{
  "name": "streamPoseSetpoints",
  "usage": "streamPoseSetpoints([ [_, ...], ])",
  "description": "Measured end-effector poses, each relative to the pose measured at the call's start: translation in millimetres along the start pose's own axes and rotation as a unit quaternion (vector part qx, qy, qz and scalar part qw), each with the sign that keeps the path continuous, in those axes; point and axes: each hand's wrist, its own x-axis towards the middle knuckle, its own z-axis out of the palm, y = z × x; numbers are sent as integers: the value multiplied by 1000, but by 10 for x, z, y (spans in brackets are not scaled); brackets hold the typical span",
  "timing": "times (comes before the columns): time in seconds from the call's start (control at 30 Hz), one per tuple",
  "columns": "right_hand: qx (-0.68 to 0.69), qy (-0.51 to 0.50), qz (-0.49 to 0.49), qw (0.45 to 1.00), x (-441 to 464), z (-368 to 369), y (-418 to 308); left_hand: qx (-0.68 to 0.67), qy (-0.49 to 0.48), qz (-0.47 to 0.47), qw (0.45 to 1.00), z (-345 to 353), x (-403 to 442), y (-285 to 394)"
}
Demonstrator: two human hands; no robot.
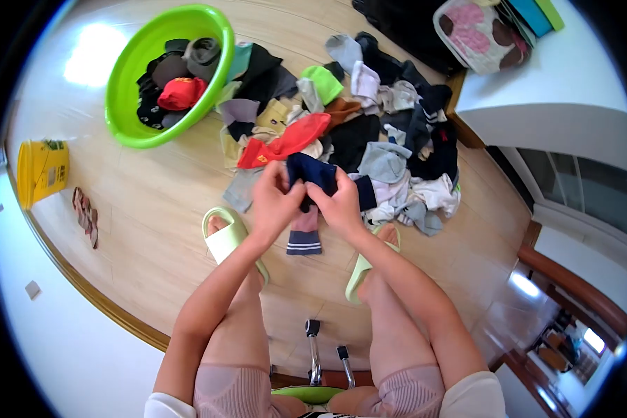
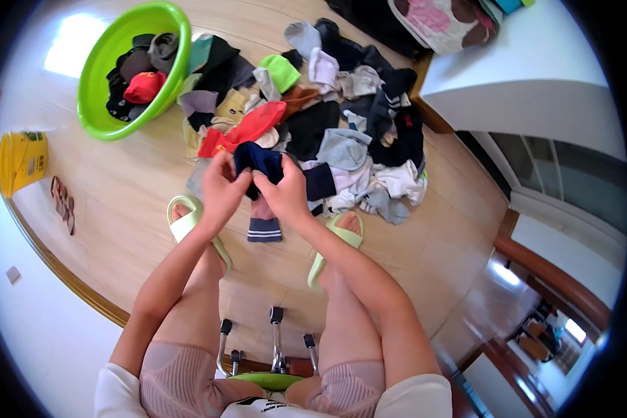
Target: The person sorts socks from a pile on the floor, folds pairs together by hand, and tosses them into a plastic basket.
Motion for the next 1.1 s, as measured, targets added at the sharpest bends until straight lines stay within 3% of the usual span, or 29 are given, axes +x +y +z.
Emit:
streamPoseSetpoints([
  [0.2,130,-46,32,990,41,87,-269,-175,-135,-31,975,-164,-7,214],
  [0.37,-19,-82,-5,996,59,47,-291,-251,-168,-116,946,-318,-85,231],
  [0.5,175,-120,97,972,1,162,-311,-51,-38,-69,996,-560,-51,4],
  [0.6,230,-179,179,940,-47,226,-405,-260,-55,-222,938,-782,-55,165],
  [0.63,213,-185,196,939,-51,248,-365,-324,-116,-259,903,-856,-74,173],
  [0.73,96,-163,145,971,-37,341,-211,-310,-148,-300,890,-795,-174,-50],
  [0.83,-67,-142,40,987,-41,398,-128,-314,-104,-334,883,-785,-170,-171],
  [1.0,-263,-66,-167,948,-63,684,4,-299,-32,-333,894,-751,-186,-404],
  [1.1,-343,-108,-281,890,-72,774,13,-311,-2,-346,885,-714,-181,-426],
])
